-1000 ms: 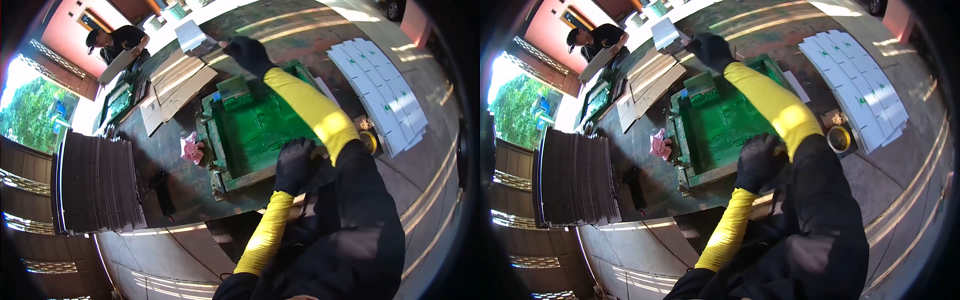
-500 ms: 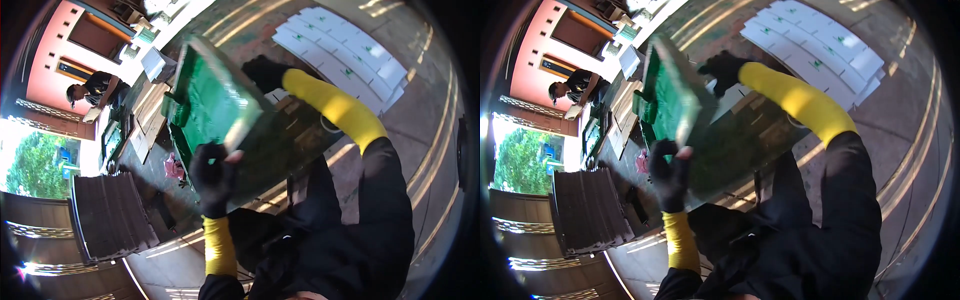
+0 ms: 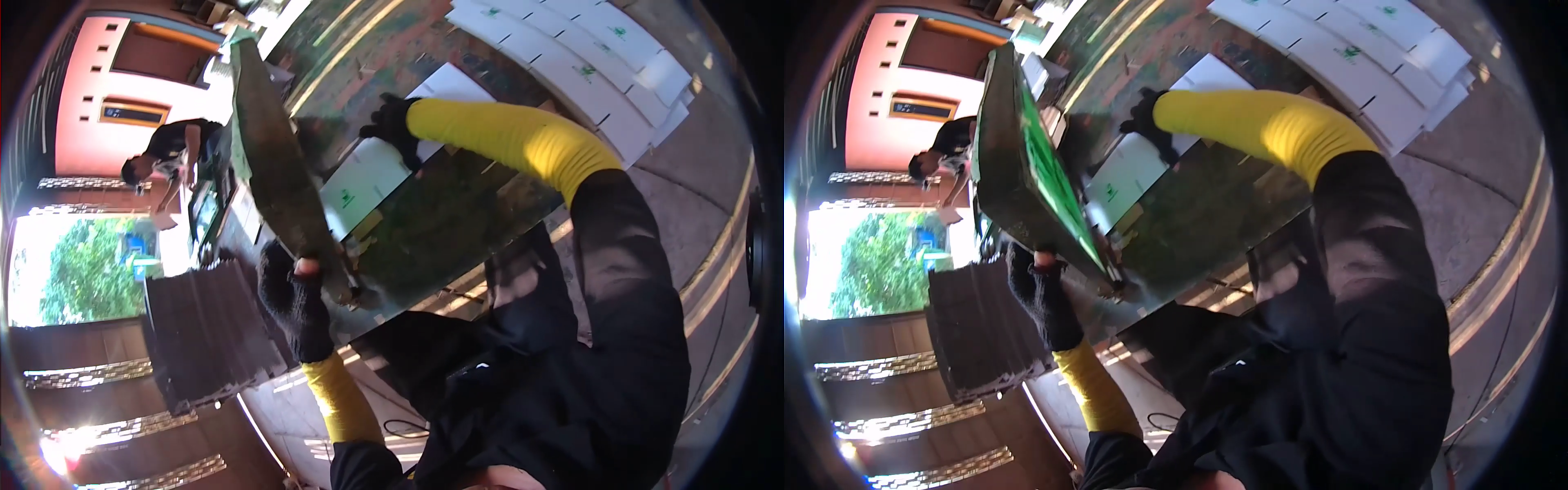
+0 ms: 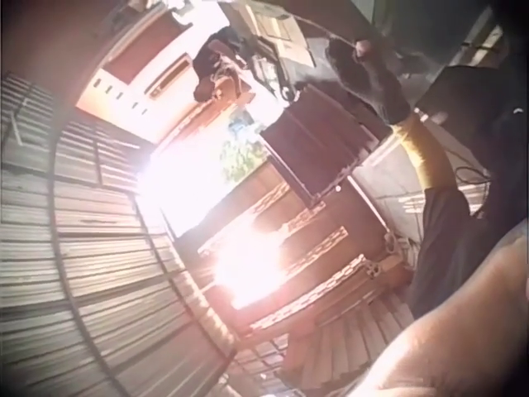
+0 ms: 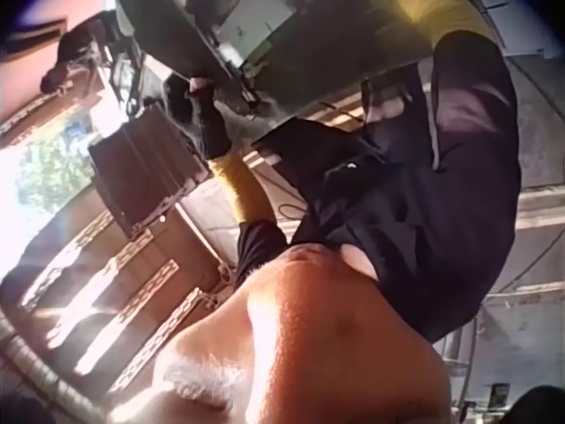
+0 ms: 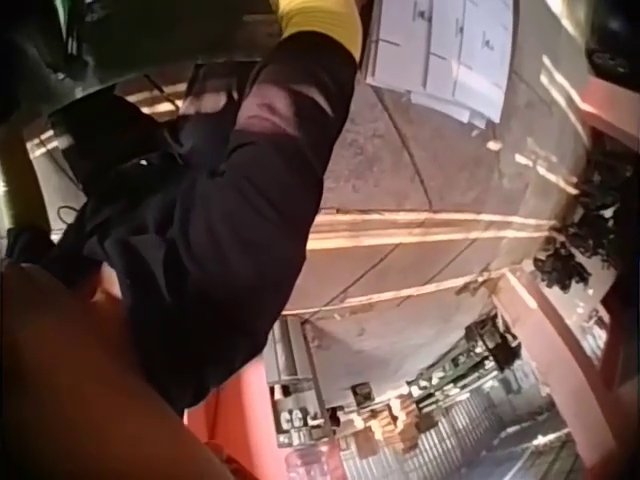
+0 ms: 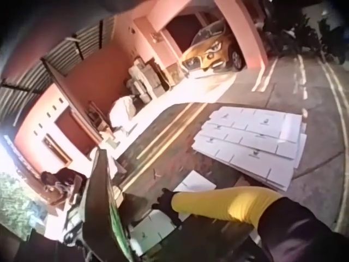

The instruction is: Screen printing on white cardboard sheets using a green screen frame and ink.

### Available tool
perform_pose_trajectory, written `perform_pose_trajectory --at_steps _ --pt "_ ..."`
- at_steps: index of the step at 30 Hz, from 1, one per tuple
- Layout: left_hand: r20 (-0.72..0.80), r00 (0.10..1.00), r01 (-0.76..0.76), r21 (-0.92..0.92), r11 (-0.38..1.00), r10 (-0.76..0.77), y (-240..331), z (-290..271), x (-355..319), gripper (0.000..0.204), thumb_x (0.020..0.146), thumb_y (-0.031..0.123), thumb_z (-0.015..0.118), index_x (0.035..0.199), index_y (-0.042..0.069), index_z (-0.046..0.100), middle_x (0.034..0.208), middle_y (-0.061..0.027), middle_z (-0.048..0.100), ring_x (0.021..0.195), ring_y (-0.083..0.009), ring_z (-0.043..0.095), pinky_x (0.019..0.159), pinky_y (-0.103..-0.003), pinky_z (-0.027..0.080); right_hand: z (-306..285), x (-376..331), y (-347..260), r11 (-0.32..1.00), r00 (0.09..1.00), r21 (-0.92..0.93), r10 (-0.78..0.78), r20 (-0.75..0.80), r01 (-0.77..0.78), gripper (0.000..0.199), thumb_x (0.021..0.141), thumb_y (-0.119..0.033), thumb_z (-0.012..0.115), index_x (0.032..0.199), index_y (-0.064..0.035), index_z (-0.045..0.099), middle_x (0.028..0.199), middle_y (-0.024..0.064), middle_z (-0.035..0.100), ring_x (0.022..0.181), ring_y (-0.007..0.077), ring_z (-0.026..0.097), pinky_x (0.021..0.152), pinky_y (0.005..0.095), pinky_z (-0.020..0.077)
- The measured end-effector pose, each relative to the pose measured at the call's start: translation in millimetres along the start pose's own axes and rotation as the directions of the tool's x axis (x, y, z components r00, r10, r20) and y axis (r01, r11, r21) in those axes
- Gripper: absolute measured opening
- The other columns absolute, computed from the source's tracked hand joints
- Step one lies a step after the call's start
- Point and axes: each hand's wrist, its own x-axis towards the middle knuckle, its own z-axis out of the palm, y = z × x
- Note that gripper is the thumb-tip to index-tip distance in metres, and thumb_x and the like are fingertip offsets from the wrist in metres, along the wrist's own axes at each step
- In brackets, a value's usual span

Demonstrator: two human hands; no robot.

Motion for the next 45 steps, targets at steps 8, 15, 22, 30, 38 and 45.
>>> perform_pose_trajectory --at_steps 8,15,22,30,38,45 --pt "0.073 0.997 0.008 -0.067 0.998 -0.004 6 6 2 0.035 0.093 0.026 0.079 0.112 0.0 0.066 0.103 -0.0042 0.07 0.094 -0.0142 0.063 0.084 -0.029 0.048 -56 -69 -21 0.996 0.958 -0.063 -0.083 -0.273 0.069 0.144 0.045 -0.064 0.092 0.162 -0.0136 0.027 0.144 0.0345 0.05 0.134 0.0474 0.051 0.121 0.0608 0.0224" --pt "0.056 0.997 0.051 -0.108 0.993 -0.045 26 9 3 0.028 0.091 0.021 0.08 0.104 0.002 0.064 0.093 -0.0024 0.064 0.088 -0.0135 0.059 0.08 -0.028 0.046 -81 -198 29 0.924 0.884 0.297 0.335 -0.327 -0.24 0.133 0.054 -0.076 0.084 0.158 -0.0103 0.034 0.137 0.0293 0.059 0.125 0.0437 0.06 0.11 0.0566 0.0378" --pt "0.068 0.998 0.009 -0.077 0.997 -0.004 -4 25 6 0.029 0.087 0.018 0.083 0.097 0.003 0.06 0.09 -0.0026 0.058 0.087 -0.016 0.055 0.083 -0.031 0.045 -20 -284 100 0.547 0.505 0.332 0.837 -0.211 -0.768 0.13 0.064 -0.091 0.066 0.16 -0.0114 0.031 0.139 0.0262 0.06 0.125 0.0429 0.061 0.11 0.0551 0.0388" --pt "0.093 0.996 0.011 -0.049 0.999 -0.006 3 30 4 0.031 0.085 0.017 0.085 0.092 0.003 0.059 0.09 -0.0032 0.057 0.089 -0.0175 0.055 0.086 -0.032 0.045 5 -275 99 0.432 0.42 0.219 0.902 -0.101 -0.875 0.132 0.065 -0.095 0.06 0.161 -0.0117 0.029 0.137 0.0276 0.061 0.125 0.0408 0.062 0.111 0.0549 0.0338" --pt "0.073 0.993 -0.088 -0.028 0.996 0.09 8 40 6 0.032 0.083 0.015 0.087 0.092 0.002 0.059 0.089 -0.0043 0.058 0.086 -0.016 0.056 0.083 -0.031 0.046 0 -310 48 0.503 0.36 0.235 0.811 -0.461 -0.832 0.099 0.078 -0.077 0.068 0.15 -0.011 0.046 0.122 0.0216 0.068 0.113 0.0354 0.067 0.096 0.0489 0.046" --pt "0.103 0.978 -0.177 -0.028 0.984 0.179 8 57 6 0.03 0.082 0.012 0.087 0.089 0.001 0.06 0.088 -0.0048 0.058 0.08 -0.0136 0.056 0.076 -0.028 0.046 106 -285 -105 0.65 0.275 0.614 0.753 -0.597 -0.448 0.047 0.082 -0.038 0.078 0.118 -0.0095 0.068 0.114 0.0174 0.067 0.107 0.038 0.066 0.083 0.0492 0.0531"
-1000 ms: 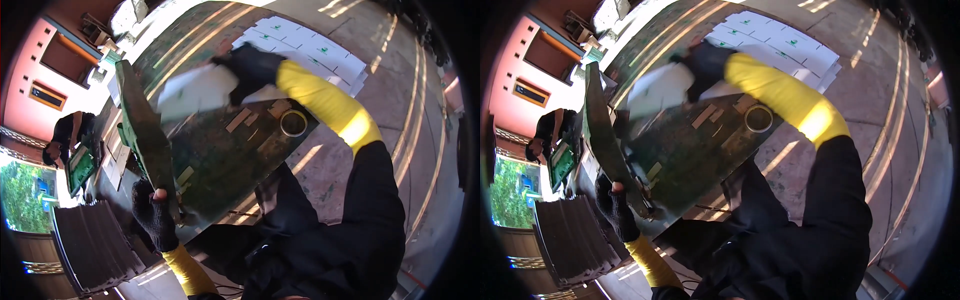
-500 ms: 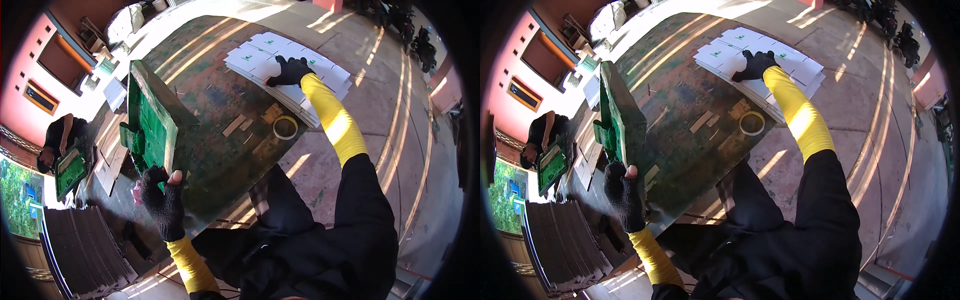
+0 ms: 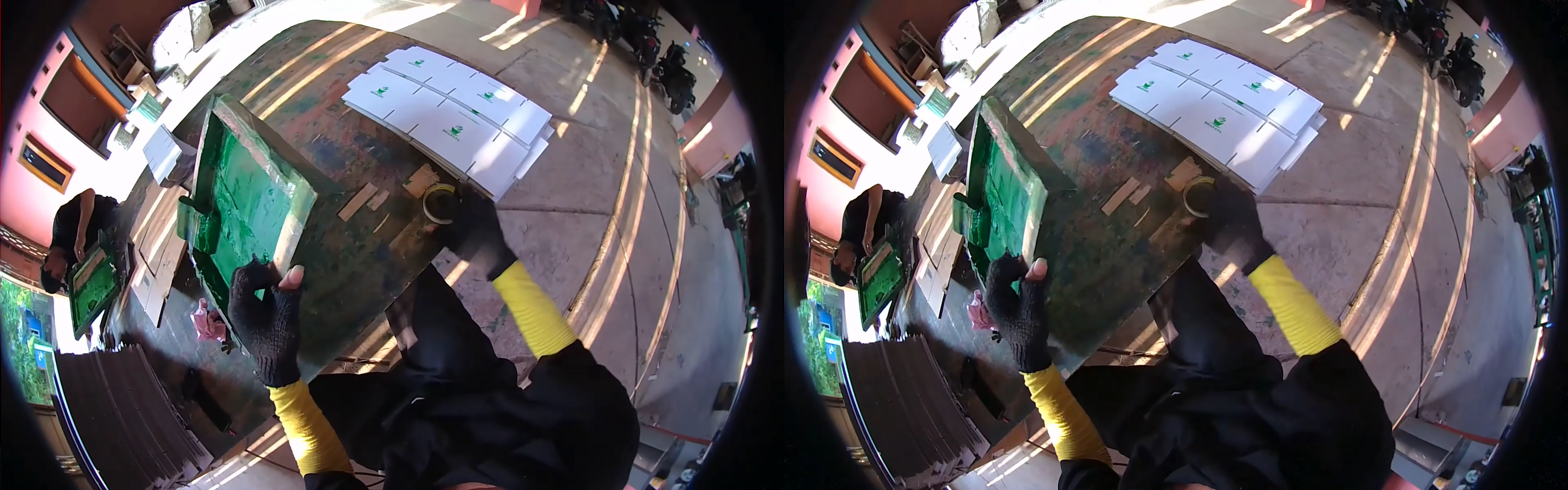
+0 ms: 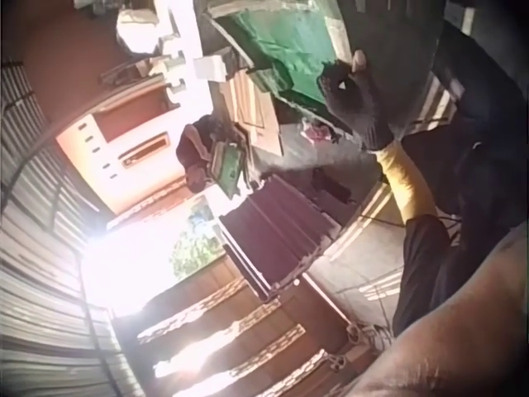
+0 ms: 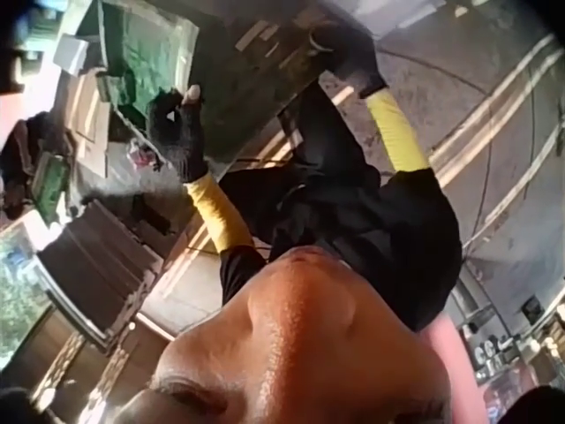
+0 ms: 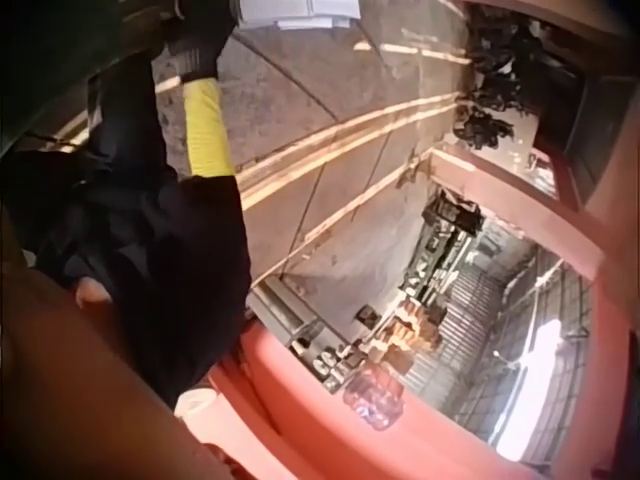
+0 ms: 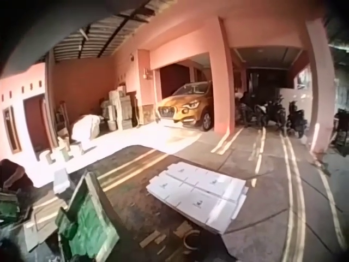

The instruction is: Screen printing on white cardboard sheets using a green screen frame and ink.

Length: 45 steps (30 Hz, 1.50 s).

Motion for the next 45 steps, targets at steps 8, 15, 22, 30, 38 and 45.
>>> perform_pose_trajectory --at_steps 8,15,22,30,38,45 --pt "0.003 1.0 0.014 -0.08 0.997 -0.013 -9 32 -10 0.03 0.08 0.011 0.089 0.088 0.002 0.061 0.079 -0.004 0.055 0.074 -0.015 0.054 0.071 -0.029 0.045 80 -39 -72 0.936 0.884 0.069 0.299 0.359 -0.345 0.038 0.084 -0.028 0.075 0.116 -0.0089 0.07 0.12 0.0198 0.066 0.11 0.0413 0.064 0.088 0.0494 0.0538" --pt "0.165 0.985 -0.074 0.164 0.984 0.047 -25 62 -12 0.037 0.082 0.033 0.081 0.084 0.007 0.056 0.08 -0.0148 0.056 0.077 -0.0383 0.058 0.068 -0.048 0.044 95 -100 -161 0.744 0.949 0.606 -0.311 -0.06 0.282 0.032 0.091 -0.02 0.073 0.117 -0.0033 0.066 0.113 0.0181 0.069 0.103 0.0347 0.068 0.087 0.0435 0.0556" --pt "0.237 0.971 -0.105 0.33 0.938 0.025 -48 91 -28 0.044 0.083 0.048 0.075 0.099 0.009 0.063 0.095 -0.0141 0.064 0.094 -0.0383 0.063 0.081 -0.049 0.047 42 -130 -117 0.733 0.921 0.59 0.132 0.367 -0.34 0.025 0.095 -0.004 0.065 0.12 -0.0001 0.063 0.107 0.0124 0.069 0.104 0.0231 0.067 0.091 0.0338 0.0535" --pt "0.144 0.983 -0.149 0.286 0.946 0.112 -51 87 -54 0.048 0.082 0.044 0.078 0.114 0.01 0.066 0.109 -0.0131 0.065 0.101 -0.0361 0.063 0.085 -0.049 0.05 49 -128 -117 0.814 0.974 0.539 0.151 0.168 -0.218 0.016 0.1 -0.009 0.061 0.111 0.0014 0.066 0.107 0.0118 0.068 0.098 0.0223 0.064 0.091 0.0369 0.0502" --pt "0.45 0.799 -0.452 0.011 0.892 0.399 -97 62 -183 0.042 0.089 0.033 0.069 0.122 0.008 0.066 0.118 -0.0125 0.064 0.106 -0.0319 0.061 0.09 -0.046 0.05 41 37 -162 0.886 0.964 0.381 -0.246 -0.099 0.265 0.019 0.101 -0.013 0.065 0.111 0.0019 0.067 0.102 0.0047 0.069 0.094 0.0174 0.063 0.088 0.033 0.0506" --pt "0.913 0.349 -0.088 -0.191 0.978 0.209 -141 110 -263 0.037 0.092 0.039 0.068 0.114 0.009 0.069 0.119 -0.0167 0.066 0.11 -0.0334 0.063 0.094 -0.047 0.051 208 289 -295 0.741 0.813 0.528 -0.563 0.149 0.416 0.031 0.099 -0.031 0.068 0.111 -0.0021 0.068 0.092 0.0096 0.07 0.086 0.0164 0.064 0.078 0.0335 0.0505"
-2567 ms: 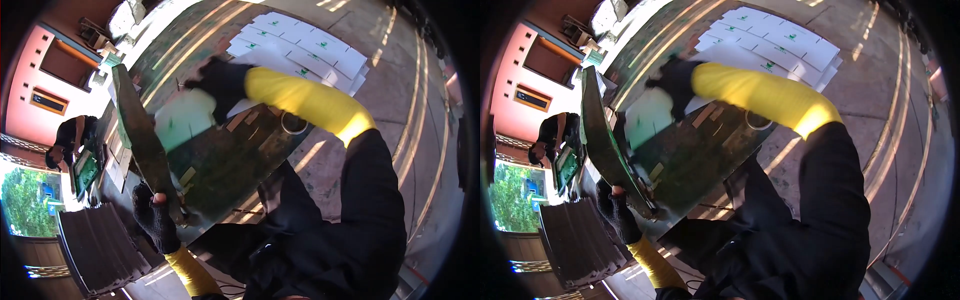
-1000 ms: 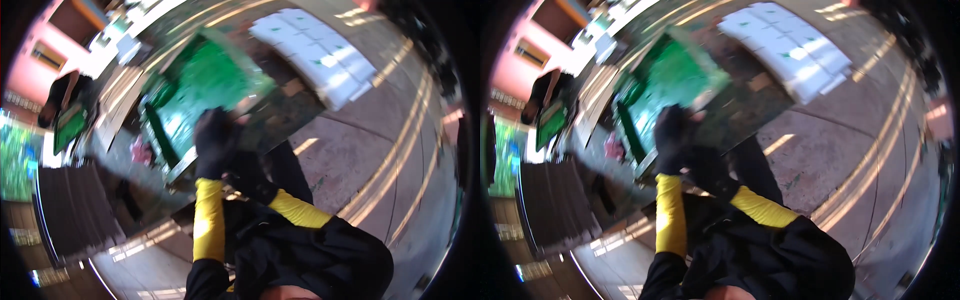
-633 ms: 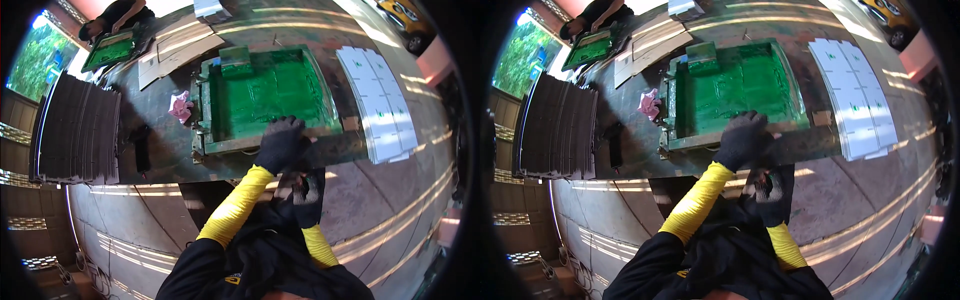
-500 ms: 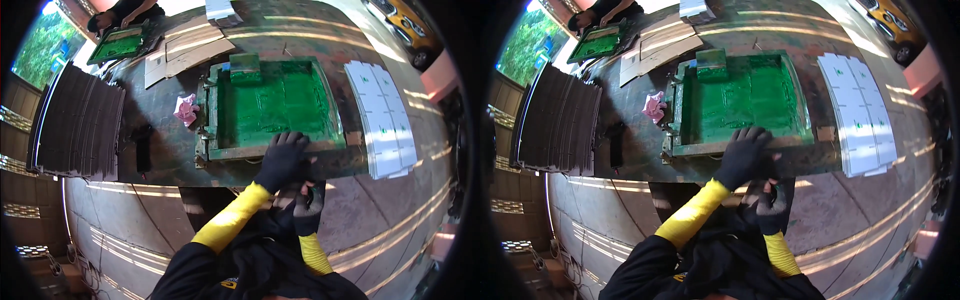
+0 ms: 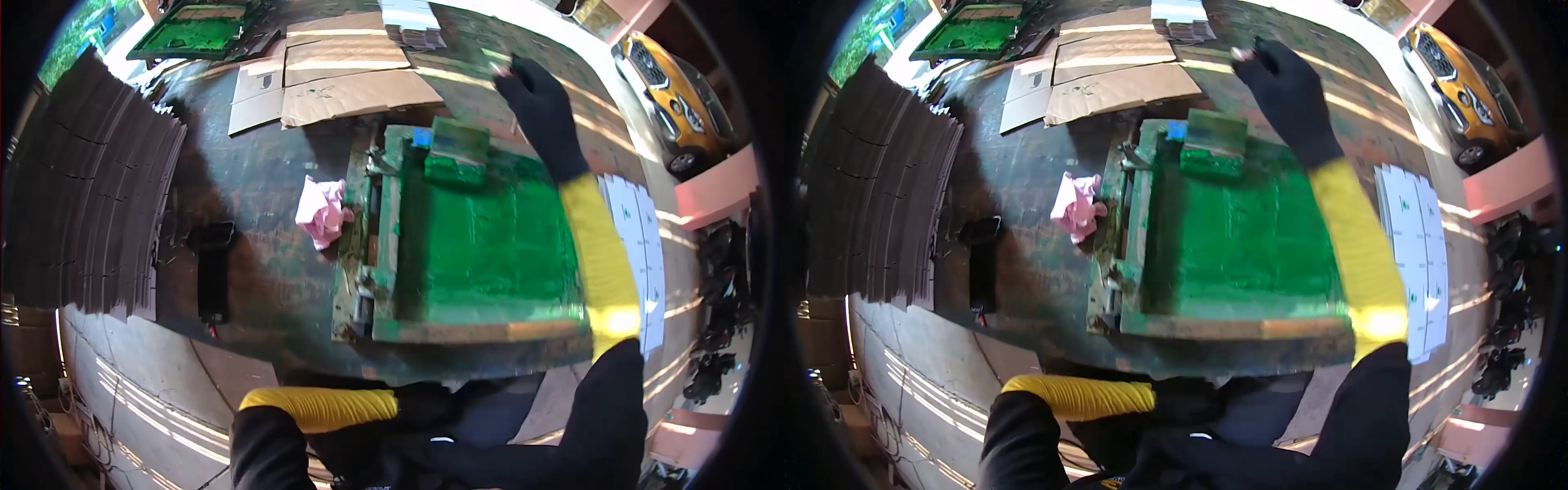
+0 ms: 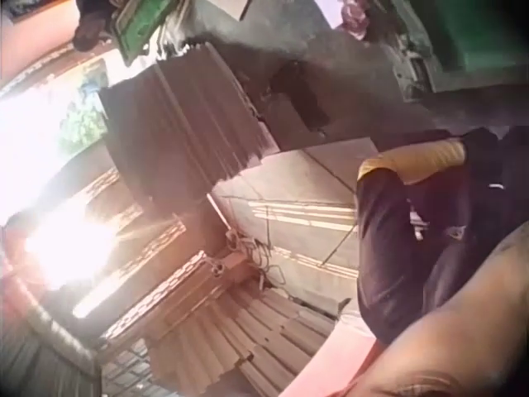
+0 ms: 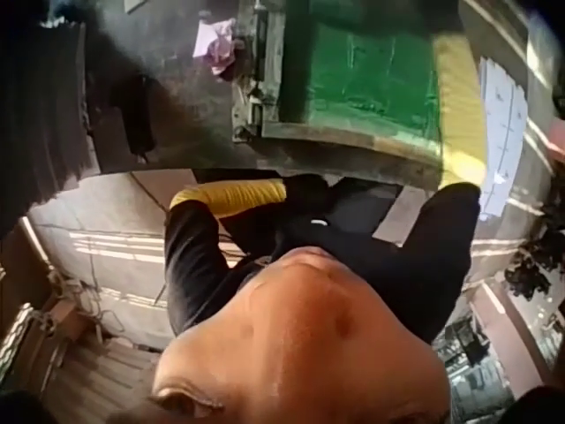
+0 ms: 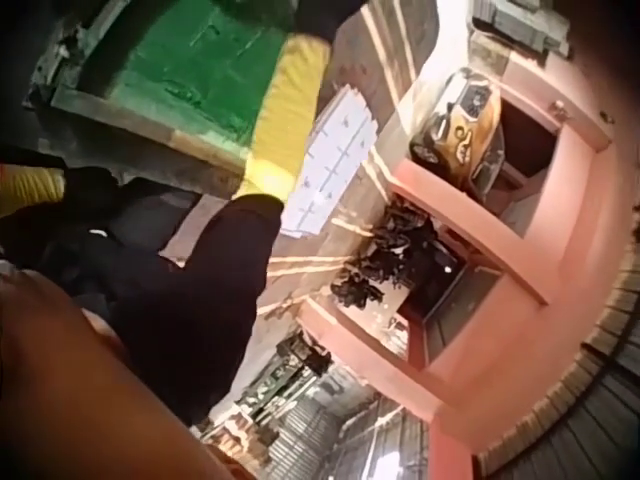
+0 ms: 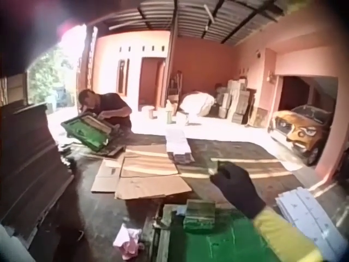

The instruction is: Screen printing on white cardboard sheets using a green screen frame and ink.

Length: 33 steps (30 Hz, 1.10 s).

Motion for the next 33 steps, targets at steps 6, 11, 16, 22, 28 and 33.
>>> perform_pose_trajectory --at_steps 6,11,16,22,28,33 --pt "0.126 0.951 0.308 -0.442 0.842 -0.282 -94 6 -6 0.035 0.097 0.037 0.065 0.113 0.007 0.068 0.113 -0.0177 0.068 0.105 -0.0328 0.064 0.092 -0.046 0.052 150 184 122 0.852 0.973 -0.523 0.121 0.199 0.0 0.066 0.084 -0.061 0.074 0.118 -0.0049 0.068 0.102 0.0195 0.073 0.093 0.0346 0.069 0.085 0.0449 0.0521" --pt "0.046 0.95 0.296 -0.448 0.844 -0.309 -144 5 -14 0.035 0.097 0.037 0.064 0.113 0.007 0.068 0.112 -0.0177 0.068 0.104 -0.0326 0.064 0.091 -0.046 0.052 217 249 189 0.791 0.971 -0.594 0.228 0.068 -0.145 0.071 0.083 -0.061 0.073 0.129 -0.0071 0.066 0.12 0.0233 0.071 0.112 0.0377 0.069 0.095 0.0468 0.0522" --pt "-0.015 0.942 0.3 -0.408 0.862 -0.335 -184 3 -32 0.035 0.098 0.037 0.064 0.113 0.006 0.068 0.112 -0.0176 0.068 0.104 -0.0323 0.064 0.091 -0.046 0.052 256 275 217 0.835 0.984 -0.52 0.163 -0.075 -0.179 0.072 0.084 -0.059 0.07 0.136 -0.0087 0.064 0.132 0.0239 0.067 0.124 0.0391 0.064 0.103 0.0476 0.0505" --pt "-0.09 0.921 0.318 -0.386 0.866 -0.378 -202 16 -45 0.035 0.098 0.037 0.064 0.114 0.006 0.068 0.11 -0.0176 0.069 0.103 -0.032 0.064 0.091 -0.045 0.052 258 269 195 0.806 0.975 -0.553 0.219 -0.051 -0.21 0.074 0.084 -0.059 0.069 0.138 -0.0093 0.062 0.133 0.0244 0.066 0.124 0.041 0.063 0.104 0.0483 0.05" --pt "-0.188 0.895 0.335 -0.319 0.886 -0.406 -233 9 -54 0.035 0.099 0.037 0.063 0.114 0.006 0.068 0.109 -0.0176 0.069 0.102 -0.0317 0.065 0.09 -0.045 0.052 249 258 175 0.813 0.977 -0.557 0.214 0.01 -0.172 0.075 0.084 -0.06 0.068 0.138 -0.0091 0.062 0.133 0.0244 0.066 0.123 0.0412 0.063 0.103 0.0477 0.0502" --pt "-0.265 0.873 0.344 -0.263 0.901 -0.41 -254 3 -59 0.035 0.099 0.037 0.063 0.114 0.006 0.068 0.109 -0.0176 0.069 0.101 -0.0314 0.065 0.09 -0.045 0.052 242 259 170 0.816 0.959 -0.515 0.28 -0.046 -0.263 0.072 0.08 -0.057 0.072 0.133 -0.0082 0.067 0.132 0.024 0.067 0.122 0.0395 0.064 0.103 0.0469 0.051"
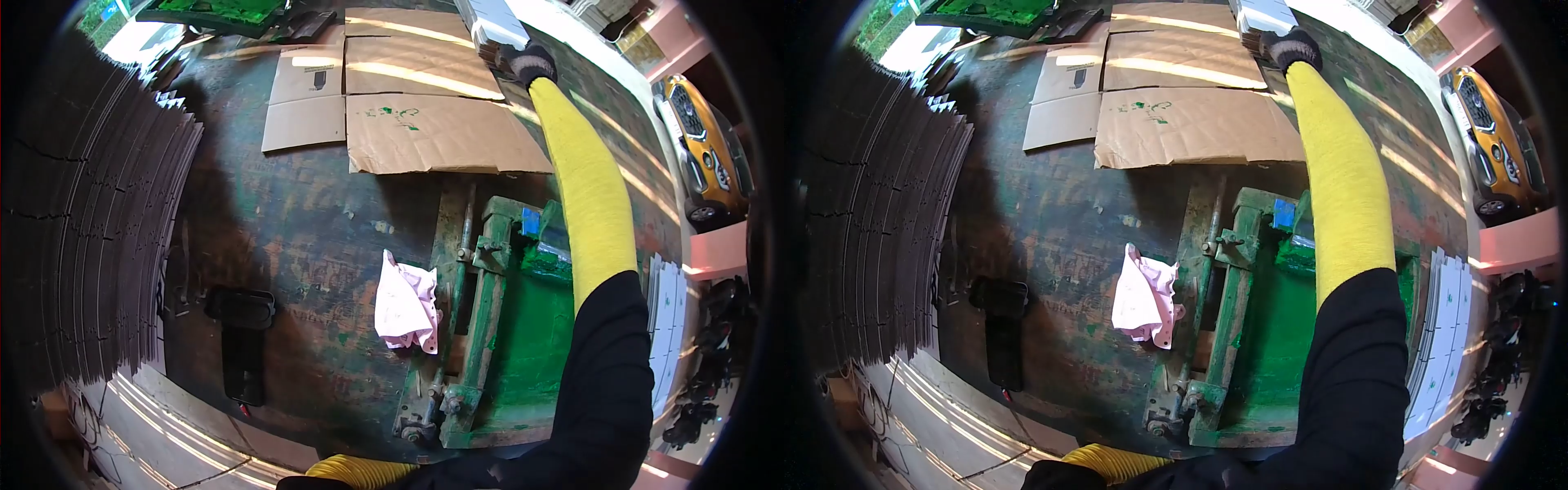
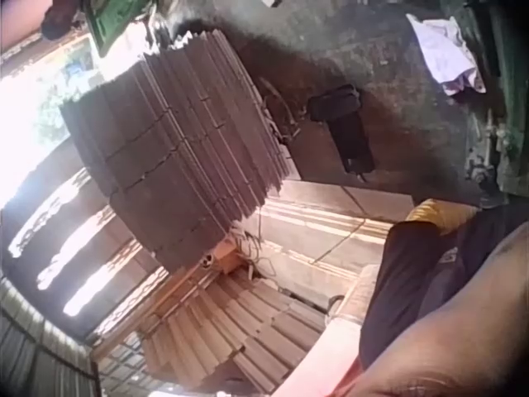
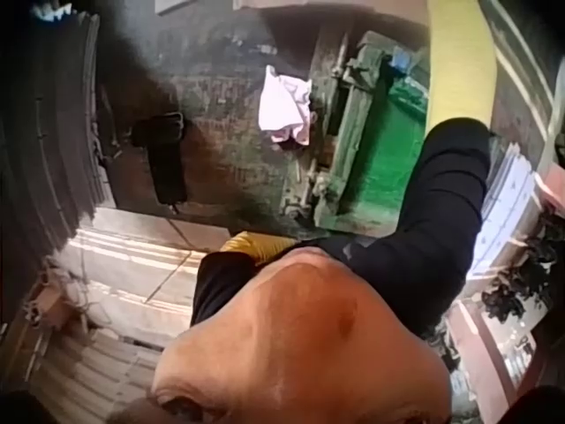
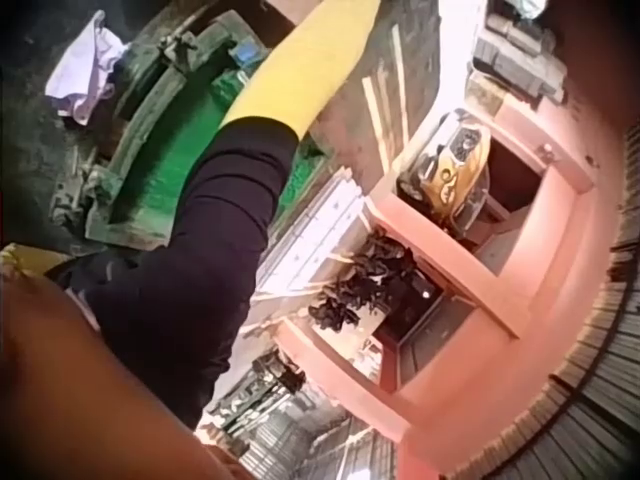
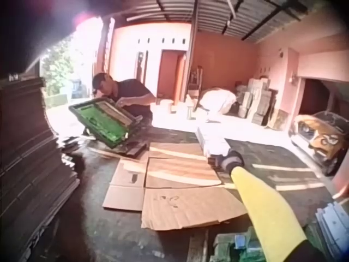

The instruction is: Screen printing on white cardboard sheets using a green screen frame and ink.

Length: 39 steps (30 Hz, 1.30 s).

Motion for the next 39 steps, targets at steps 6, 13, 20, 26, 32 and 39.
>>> perform_pose_trajectory --at_steps 6,13,20,26,32,39 --pt "-0.108 0.994 -0.026 0.071 0.997 0.034 -19 -21 22 0.035 0.099 0.037 0.063 0.114 0.005 0.068 0.107 -0.0176 0.069 0.1 -0.0311 0.065 0.09 -0.045 0.052 -4 3 18 0.998 1.0 0.052 0.025 -0.017 -0.024 0.071 0.077 -0.054 0.075 0.131 -0.0089 0.069 0.131 0.0234 0.067 0.121 0.0387 0.065 0.102 0.0462 0.0518" --pt "-0.201 0.975 -0.075 0.121 0.99 0.098 -31 -39 49 0.035 0.1 0.037 0.062 0.114 0.005 0.068 0.106 -0.0176 0.069 0.099 -0.0307 0.065 0.089 -0.045 0.052 -18 4 43 1.0 0.994 0.026 0.014 -0.111 -0.011 0.066 0.074 -0.056 0.079 0.114 -0.0049 0.074 0.116 0.0269 0.071 0.112 0.0381 0.068 0.095 0.0456 0.0547" --pt "-0.308 0.939 -0.11 0.155 0.982 0.154 -30 -65 84 0.036 0.1 0.037 0.062 0.114 0.005 0.067 0.105 -0.0176 0.069 0.098 -0.0303 0.065 0.089 -0.044 0.052 -44 -14 50 0.959 0.968 0.147 0.228 0.11 -0.242 0.052 0.089 -0.043 0.073 0.121 -0.0022 0.069 0.123 0.0175 0.071 0.109 0.0314 0.069 0.093 0.0423 0.0553" --pt "-0.494 0.835 -0.045 0.376 0.925 0.241 -47 -215 118 0.036 0.101 0.037 0.062 0.115 0.004 0.067 0.104 -0.0176 0.07 0.098 -0.03 0.065 0.088 -0.044 0.052 -58 -51 59 0.582 0.942 0.75 0.288 0.174 -0.316 0.042 0.096 -0.033 0.069 0.125 -0.0031 0.066 0.126 0.0114 0.069 0.111 0.0263 0.067 0.092 0.0416 0.0574" --pt "-0.464 0.811 -0.083 0.513 0.854 0.357 9 -263 101 0.036 0.101 0.037 0.061 0.115 0.004 0.067 0.103 -0.0176 0.07 0.097 -0.0297 0.066 0.088 -0.044 0.053 -131 -66 65 -0.112 0.847 0.922 0.366 0.385 -0.371 0.034 0.102 -0.024 0.066 0.129 -0.004 0.062 0.128 0.0053 0.066 0.113 0.0213 0.066 0.091 0.0408 0.0596" --pt "-0.421 0.856 -0.12 0.402 0.908 0.3 109 -108 30 0.036 0.102 0.037 0.061 0.115 0.004 0.067 0.102 -0.0176 0.07 0.096 -0.0293 0.066 0.087 -0.043 0.053 -328 -350 64 0.306 0.995 0.952 0.094 -0.037 0.006 0.045 0.098 -0.024 0.07 0.138 -0.0055 0.06 0.113 0.0035 0.068 0.097 0.015 0.066 0.079 0.0333 0.0568"
